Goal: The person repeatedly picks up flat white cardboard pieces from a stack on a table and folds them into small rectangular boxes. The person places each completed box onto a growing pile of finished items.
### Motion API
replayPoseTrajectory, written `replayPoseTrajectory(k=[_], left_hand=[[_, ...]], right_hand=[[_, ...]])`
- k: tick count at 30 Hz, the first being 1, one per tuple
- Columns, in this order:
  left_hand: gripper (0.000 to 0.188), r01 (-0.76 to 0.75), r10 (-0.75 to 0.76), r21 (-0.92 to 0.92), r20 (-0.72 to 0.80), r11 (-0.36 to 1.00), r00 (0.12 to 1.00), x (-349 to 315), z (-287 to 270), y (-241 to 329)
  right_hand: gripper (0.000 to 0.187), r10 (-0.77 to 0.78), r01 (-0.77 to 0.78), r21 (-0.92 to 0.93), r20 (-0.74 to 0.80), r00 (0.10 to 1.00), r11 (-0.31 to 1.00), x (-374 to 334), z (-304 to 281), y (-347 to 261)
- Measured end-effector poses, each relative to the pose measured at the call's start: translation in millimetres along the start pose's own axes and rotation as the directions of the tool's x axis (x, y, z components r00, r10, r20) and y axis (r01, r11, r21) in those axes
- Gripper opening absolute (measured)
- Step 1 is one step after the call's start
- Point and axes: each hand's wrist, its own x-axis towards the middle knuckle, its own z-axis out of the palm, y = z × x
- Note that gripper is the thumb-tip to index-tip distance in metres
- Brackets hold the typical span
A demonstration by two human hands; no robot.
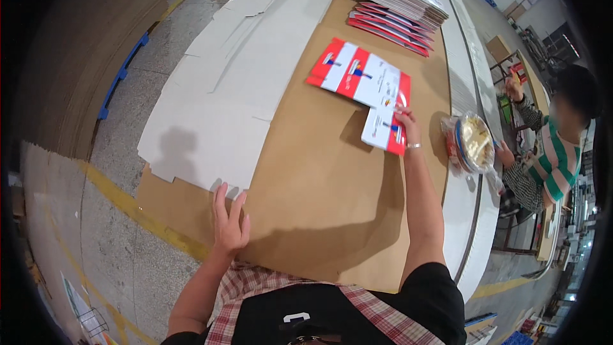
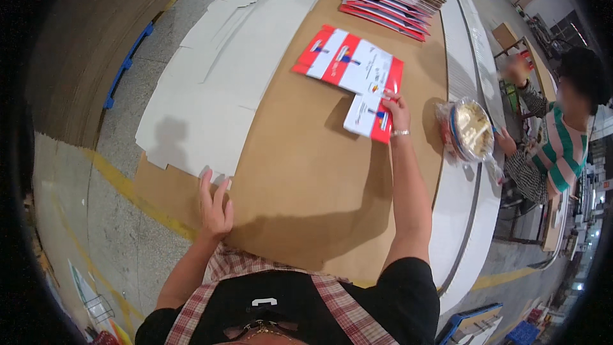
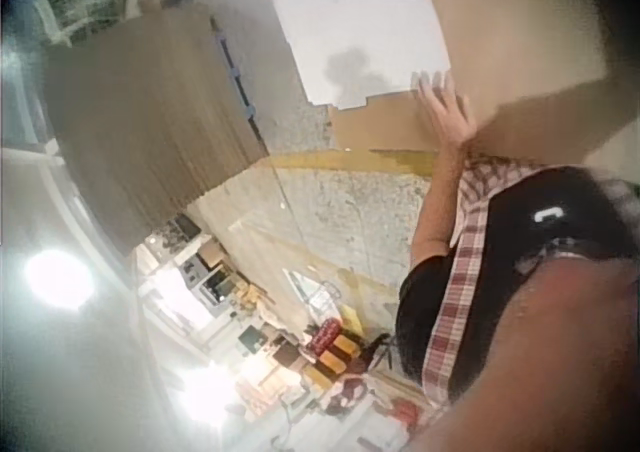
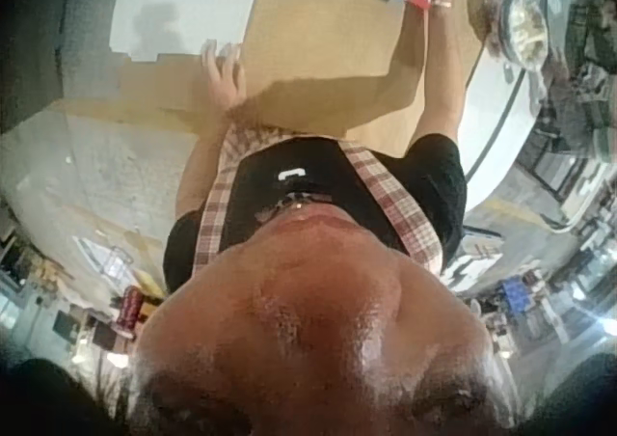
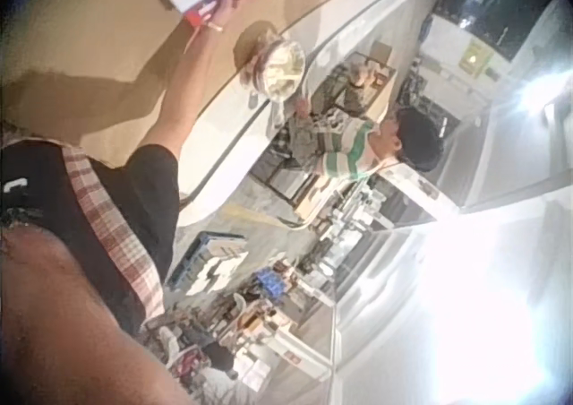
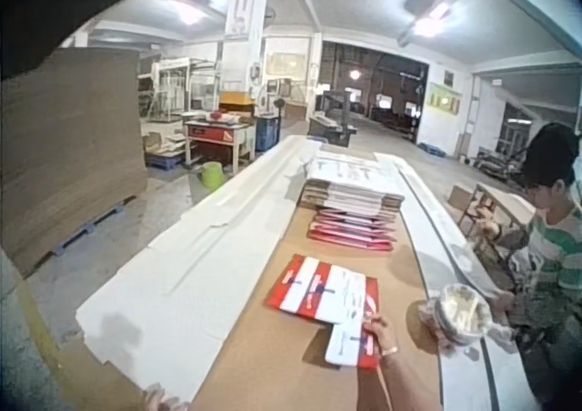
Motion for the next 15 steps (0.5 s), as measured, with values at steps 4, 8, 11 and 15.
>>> replayPoseTrajectory(k=[4,8,11,15], left_hand=[[0.054,0.032,-0.032,-0.035,-0.020,0.999,0.999,-3.0,3.6,-7.2],[0.052,0.033,-0.034,-0.024,-0.038,0.999,0.999,-6.6,7.1,-14.8],[0.052,0.074,-0.074,0.003,0.007,0.997,0.997,-12.0,4.4,-12.5],[0.051,0.110,-0.110,0.002,0.037,0.994,0.993,-13.4,1.6,-9.4]], right_hand=[[0.017,-0.304,0.221,-0.232,-0.435,0.847,0.947,153.0,5.8,45.7],[0.047,-0.205,-0.034,-0.500,-0.414,0.887,0.865,245.2,68.5,24.0],[0.077,-0.024,-0.075,-0.709,-0.129,0.991,0.701,245.8,112.7,-7.9],[0.073,-0.187,0.005,-0.991,-0.020,0.982,0.132,267.5,131.6,-6.5]])
